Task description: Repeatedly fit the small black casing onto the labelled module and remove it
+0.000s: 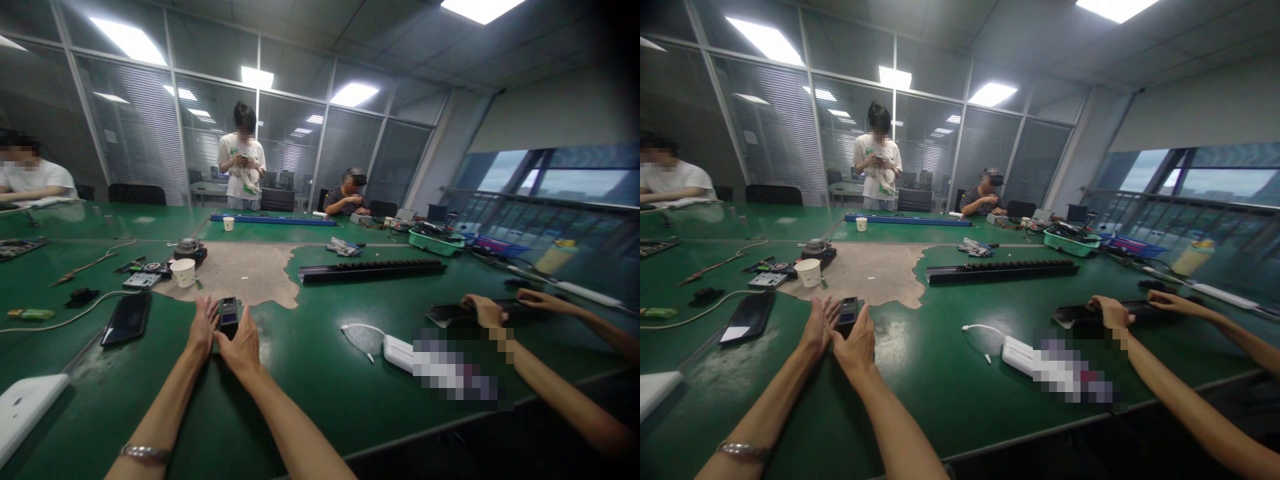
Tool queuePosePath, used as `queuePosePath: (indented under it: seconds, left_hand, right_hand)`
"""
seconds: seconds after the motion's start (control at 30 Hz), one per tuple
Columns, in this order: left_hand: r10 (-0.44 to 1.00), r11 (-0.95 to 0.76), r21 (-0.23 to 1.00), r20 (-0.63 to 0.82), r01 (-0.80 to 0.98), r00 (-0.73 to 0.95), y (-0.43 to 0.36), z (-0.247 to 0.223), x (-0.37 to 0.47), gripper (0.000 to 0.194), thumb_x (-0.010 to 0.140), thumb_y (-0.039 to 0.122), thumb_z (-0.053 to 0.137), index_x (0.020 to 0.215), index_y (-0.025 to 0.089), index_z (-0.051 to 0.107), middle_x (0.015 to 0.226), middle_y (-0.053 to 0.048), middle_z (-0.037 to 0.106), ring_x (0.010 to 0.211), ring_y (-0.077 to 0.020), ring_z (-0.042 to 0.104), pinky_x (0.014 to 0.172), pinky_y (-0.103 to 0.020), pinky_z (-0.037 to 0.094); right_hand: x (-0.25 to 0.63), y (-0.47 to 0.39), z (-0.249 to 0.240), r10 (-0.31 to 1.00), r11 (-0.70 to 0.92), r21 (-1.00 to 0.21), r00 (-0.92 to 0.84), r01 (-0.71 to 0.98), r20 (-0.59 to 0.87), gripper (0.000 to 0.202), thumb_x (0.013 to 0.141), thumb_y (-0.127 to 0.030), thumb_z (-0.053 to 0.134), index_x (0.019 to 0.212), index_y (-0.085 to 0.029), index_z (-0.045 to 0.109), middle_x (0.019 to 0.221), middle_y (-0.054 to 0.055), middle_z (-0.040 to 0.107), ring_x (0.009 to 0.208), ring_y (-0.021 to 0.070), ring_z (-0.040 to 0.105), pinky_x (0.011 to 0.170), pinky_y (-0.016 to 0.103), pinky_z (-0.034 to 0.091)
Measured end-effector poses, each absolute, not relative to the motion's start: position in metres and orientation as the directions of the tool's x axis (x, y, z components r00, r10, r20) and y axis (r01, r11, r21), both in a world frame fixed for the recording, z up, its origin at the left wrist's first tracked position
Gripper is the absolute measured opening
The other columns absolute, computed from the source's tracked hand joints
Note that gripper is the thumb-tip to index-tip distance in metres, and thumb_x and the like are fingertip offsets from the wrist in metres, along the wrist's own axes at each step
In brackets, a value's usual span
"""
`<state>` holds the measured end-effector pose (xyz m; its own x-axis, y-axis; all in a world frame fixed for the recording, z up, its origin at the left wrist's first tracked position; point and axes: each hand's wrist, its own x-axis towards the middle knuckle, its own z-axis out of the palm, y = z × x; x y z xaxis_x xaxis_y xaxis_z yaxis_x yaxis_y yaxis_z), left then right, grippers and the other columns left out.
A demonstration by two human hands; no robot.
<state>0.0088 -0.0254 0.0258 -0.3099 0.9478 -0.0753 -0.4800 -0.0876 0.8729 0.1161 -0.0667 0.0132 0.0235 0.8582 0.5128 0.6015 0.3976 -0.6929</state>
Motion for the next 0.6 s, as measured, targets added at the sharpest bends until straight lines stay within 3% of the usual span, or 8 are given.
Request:
queuePosePath:
  seconds: [0.17,0.4,0.6]
  left_hand:
    - [0.941,-0.088,0.878,-0.082,-0.471,-0.328,-0.024,0.026,0.009,0.073,0.083,0.067,0.025,0.139,0.021,0.035,0.137,-0.013,0.042,0.127,-0.0194,0.039,0.104,-0.035,0.03]
    - [0.945,-0.096,0.867,-0.076,-0.489,-0.319,-0.023,0.027,0.01,0.074,0.083,0.067,0.025,0.139,0.019,0.034,0.138,-0.014,0.041,0.127,-0.0199,0.039,0.104,-0.035,0.03]
    - [0.943,-0.096,0.861,-0.082,-0.499,-0.323,-0.025,0.028,0.01,0.072,0.083,0.066,0.026,0.138,0.02,0.035,0.136,-0.013,0.044,0.126,-0.0193,0.04,0.104,-0.035,0.03]
  right_hand:
    - [0.111,-0.066,0.015,0.864,0.397,-0.721,0.035,0.567,0.502,0.091,0.069,-0.037,0.069,0.139,-0.006,0.021,0.128,0.022,0.049,0.117,0.0289,0.049,0.096,0.037,0.04]
    - [0.113,-0.072,0.029,0.88,0.371,-0.727,0.031,0.578,0.473,0.057,0.075,-0.027,0.063,0.127,-0.014,0.044,0.11,0.015,0.062,0.102,0.0268,0.059,0.084,0.034,0.047]
    - [0.11,-0.071,0.048,0.85,0.395,-0.725,0.075,0.563,0.522,0.055,0.078,-0.028,0.06,0.128,-0.013,0.045,0.11,0.014,0.063,0.102,0.0252,0.059,0.085,0.032,0.046]
